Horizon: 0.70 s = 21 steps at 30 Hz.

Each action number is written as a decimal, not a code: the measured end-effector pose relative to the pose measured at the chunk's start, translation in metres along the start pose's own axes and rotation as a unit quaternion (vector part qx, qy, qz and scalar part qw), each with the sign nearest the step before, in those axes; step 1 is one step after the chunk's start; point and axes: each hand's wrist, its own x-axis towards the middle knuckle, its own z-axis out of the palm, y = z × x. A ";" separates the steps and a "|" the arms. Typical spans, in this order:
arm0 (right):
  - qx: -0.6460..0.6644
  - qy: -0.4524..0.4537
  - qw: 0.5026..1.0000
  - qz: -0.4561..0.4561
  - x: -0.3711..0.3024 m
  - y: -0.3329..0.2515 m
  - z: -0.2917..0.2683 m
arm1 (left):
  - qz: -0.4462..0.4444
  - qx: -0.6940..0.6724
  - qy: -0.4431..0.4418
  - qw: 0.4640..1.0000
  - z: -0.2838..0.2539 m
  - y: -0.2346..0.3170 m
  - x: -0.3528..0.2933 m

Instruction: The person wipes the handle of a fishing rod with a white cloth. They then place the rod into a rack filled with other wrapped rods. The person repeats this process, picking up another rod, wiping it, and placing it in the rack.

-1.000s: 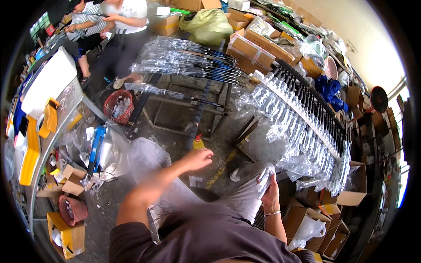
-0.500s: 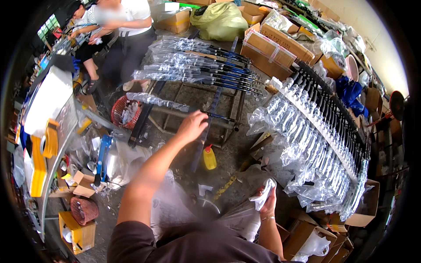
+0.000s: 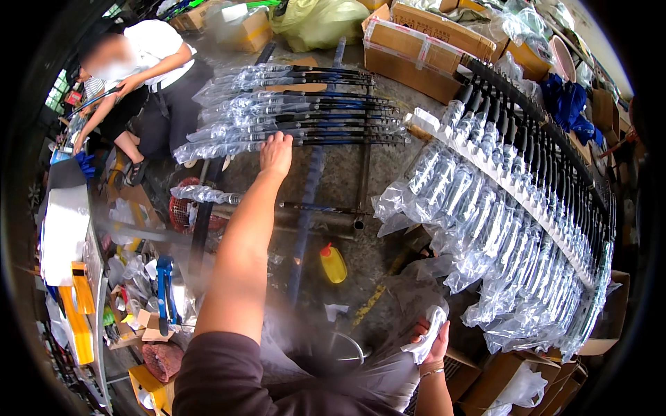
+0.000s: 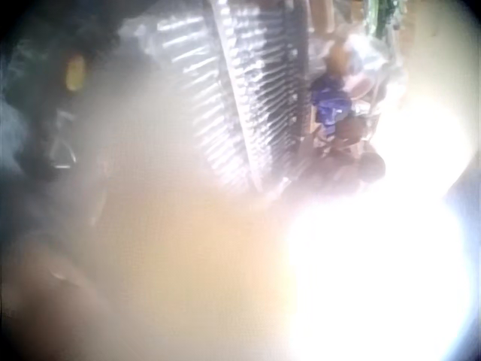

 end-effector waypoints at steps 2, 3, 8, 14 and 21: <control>-0.008 0.032 0.999 0.005 -0.001 0.000 0.002 | -0.010 0.003 0.026 1.000 0.010 -0.003 0.003; 0.007 0.027 1.000 0.011 -0.001 -0.001 -0.004 | -0.015 0.004 0.039 0.999 0.014 -0.004 0.003; -0.009 0.035 0.999 0.009 -0.001 0.000 -0.001 | -0.024 0.022 0.067 0.997 0.007 -0.002 0.009; 0.028 -0.009 1.000 0.009 -0.003 -0.002 -0.013 | -0.004 0.095 -0.016 0.995 -0.012 -0.001 0.004; -0.019 0.028 0.999 0.001 -0.003 0.001 -0.002 | -0.004 0.062 0.006 0.998 -0.026 -0.027 -0.004</control>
